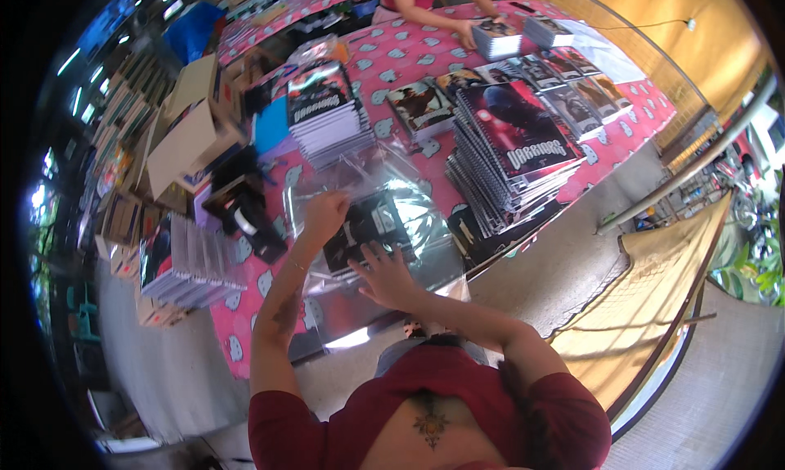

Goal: The person places stacks of notebooks into plastic bags, seals them with tape, and stacks the packaged notebooks on a table.

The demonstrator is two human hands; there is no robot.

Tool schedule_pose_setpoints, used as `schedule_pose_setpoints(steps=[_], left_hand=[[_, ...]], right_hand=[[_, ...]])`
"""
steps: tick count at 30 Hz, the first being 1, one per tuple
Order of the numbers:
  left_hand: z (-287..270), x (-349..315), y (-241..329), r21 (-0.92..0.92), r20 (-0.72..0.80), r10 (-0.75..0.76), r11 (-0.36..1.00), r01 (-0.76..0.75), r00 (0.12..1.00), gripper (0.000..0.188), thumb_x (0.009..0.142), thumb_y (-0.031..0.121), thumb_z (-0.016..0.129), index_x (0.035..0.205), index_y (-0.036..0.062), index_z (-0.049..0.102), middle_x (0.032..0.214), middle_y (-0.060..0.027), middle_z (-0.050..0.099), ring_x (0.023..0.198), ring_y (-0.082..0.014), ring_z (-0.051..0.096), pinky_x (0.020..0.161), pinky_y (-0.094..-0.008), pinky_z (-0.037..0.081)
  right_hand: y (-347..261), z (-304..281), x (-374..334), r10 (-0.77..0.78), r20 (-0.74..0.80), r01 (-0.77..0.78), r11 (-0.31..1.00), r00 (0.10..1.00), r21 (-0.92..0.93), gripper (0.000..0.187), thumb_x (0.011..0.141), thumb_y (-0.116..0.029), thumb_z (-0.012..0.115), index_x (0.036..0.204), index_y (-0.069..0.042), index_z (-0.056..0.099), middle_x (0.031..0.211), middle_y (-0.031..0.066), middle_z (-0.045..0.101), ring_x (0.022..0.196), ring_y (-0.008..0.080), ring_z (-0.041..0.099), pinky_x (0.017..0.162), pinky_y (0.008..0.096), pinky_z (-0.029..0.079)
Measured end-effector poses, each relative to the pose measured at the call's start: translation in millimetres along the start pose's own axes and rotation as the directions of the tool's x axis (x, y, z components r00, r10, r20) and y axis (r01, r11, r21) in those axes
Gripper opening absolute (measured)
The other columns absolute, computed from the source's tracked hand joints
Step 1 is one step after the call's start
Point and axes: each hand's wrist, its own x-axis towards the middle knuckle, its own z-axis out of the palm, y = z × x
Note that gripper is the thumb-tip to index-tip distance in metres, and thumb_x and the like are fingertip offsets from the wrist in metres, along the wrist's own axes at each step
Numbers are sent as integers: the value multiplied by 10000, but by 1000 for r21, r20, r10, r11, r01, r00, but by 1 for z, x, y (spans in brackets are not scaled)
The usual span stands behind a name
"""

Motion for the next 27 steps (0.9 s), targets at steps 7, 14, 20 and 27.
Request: schedule_pose_setpoints(steps=[7, 14, 20, 27], left_hand=[[33, -74, 61, -91, -131, -170, 983, 159, 977, 184, 838, 60, 612, 1000, 12, 685, 946, -162, 685, 900, -364, 654, 773, -451, 535], [59, -93, 85, -31, -200, -299, 954, 299, 933, 225, 896, 84, 584, 1064, -32, 678, 1101, -211, 686, 1022, -371, 666, 881, -447, 546], [28, -86, 90, -255, 67, -571, 783, 567, 818, 236, 908, 142, 571, 1051, 6, 700, 1102, -212, 687, 1037, -377, 659, 885, -440, 543], [64, -104, 72, 157, 22, -308, 941, 301, 951, 314, 840, 127, 573, 1120, 19, 665, 1180, -198, 652, 1130, -361, 609, 880, -436, 529]], right_hand=[[6, 21, -1, -47, 10, 47, 994, 999, -101, 593, 865, -432, 643, 1376, -154, 528, 1478, 227, 372, 1406, 434, 319, 1027, 758, 237], [22, 34, 0, -86, 0, 85, 985, 996, -149, 620, 835, -387, 661, 1350, -60, 549, 1421, 217, 487, 1421, 362, 345, 1040, 723, 230], [34, 17, 11, 39, -15, -33, 954, 999, 298, 475, 811, -277, 664, 1210, -39, 567, 1369, 171, 497, 1347, 351, 419, 1028, 620, 266], [23, 1, 112, 4, -194, 107, 821, 981, 561, 178, 819, -82, 582, 986, -26, 559, 1022, 159, 559, 983, 345, 590, 850, 516, 448]])
